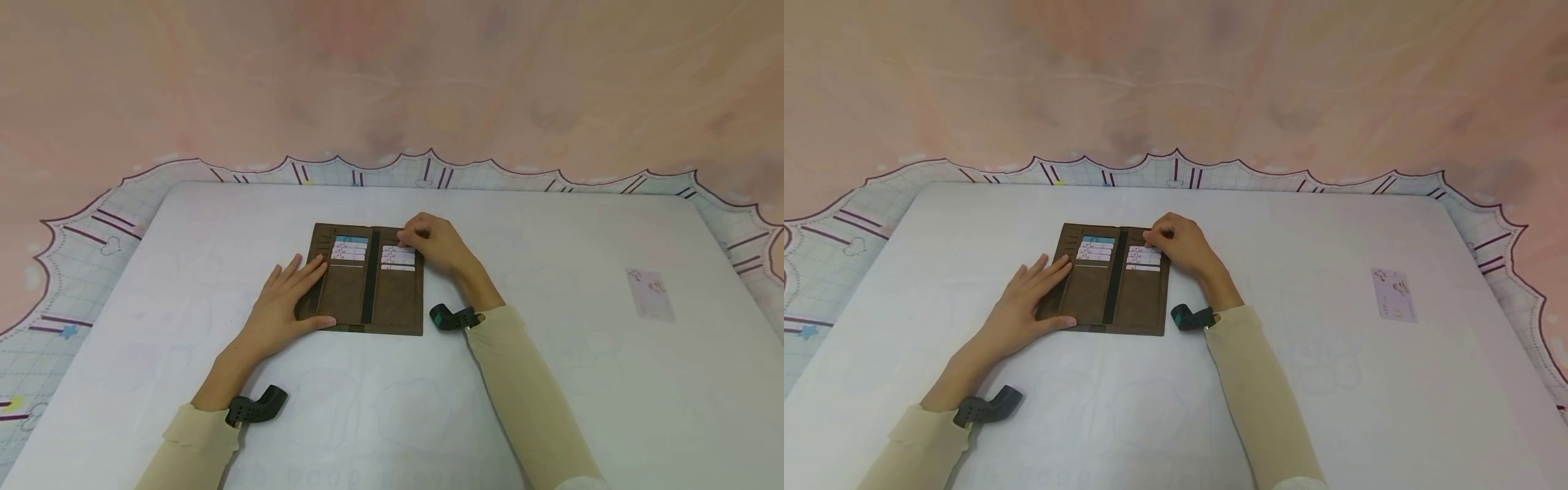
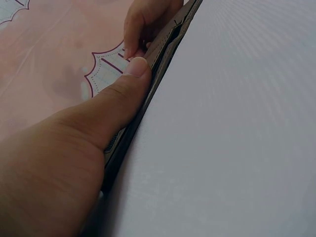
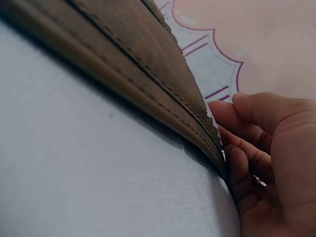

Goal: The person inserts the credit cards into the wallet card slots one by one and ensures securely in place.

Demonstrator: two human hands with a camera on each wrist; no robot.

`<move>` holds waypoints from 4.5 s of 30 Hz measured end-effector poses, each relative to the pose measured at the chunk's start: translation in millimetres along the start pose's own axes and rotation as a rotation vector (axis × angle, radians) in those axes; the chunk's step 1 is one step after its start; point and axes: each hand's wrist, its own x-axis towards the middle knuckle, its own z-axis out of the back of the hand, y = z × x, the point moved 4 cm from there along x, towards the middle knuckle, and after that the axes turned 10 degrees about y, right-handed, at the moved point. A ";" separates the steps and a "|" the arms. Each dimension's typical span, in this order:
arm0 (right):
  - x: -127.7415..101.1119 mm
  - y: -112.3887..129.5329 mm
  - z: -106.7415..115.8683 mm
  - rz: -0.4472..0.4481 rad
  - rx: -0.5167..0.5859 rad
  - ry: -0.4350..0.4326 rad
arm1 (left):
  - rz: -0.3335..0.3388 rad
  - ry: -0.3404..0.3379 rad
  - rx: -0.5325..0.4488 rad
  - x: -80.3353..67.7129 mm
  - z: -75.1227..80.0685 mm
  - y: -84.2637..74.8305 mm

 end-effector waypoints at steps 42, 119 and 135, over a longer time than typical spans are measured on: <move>-117.1 -16.9 131.5 -0.129 -0.160 -0.291 | 0.001 -0.006 -0.008 -0.6 -1.7 1.9; -271.7 -135.9 196.5 -0.588 -0.161 -0.094 | 0.005 0.005 -0.006 -0.4 1.6 -2.2; -260.2 -119.8 200.5 -0.612 -0.150 -0.270 | -0.007 -0.008 -0.009 -2.6 1.1 -0.9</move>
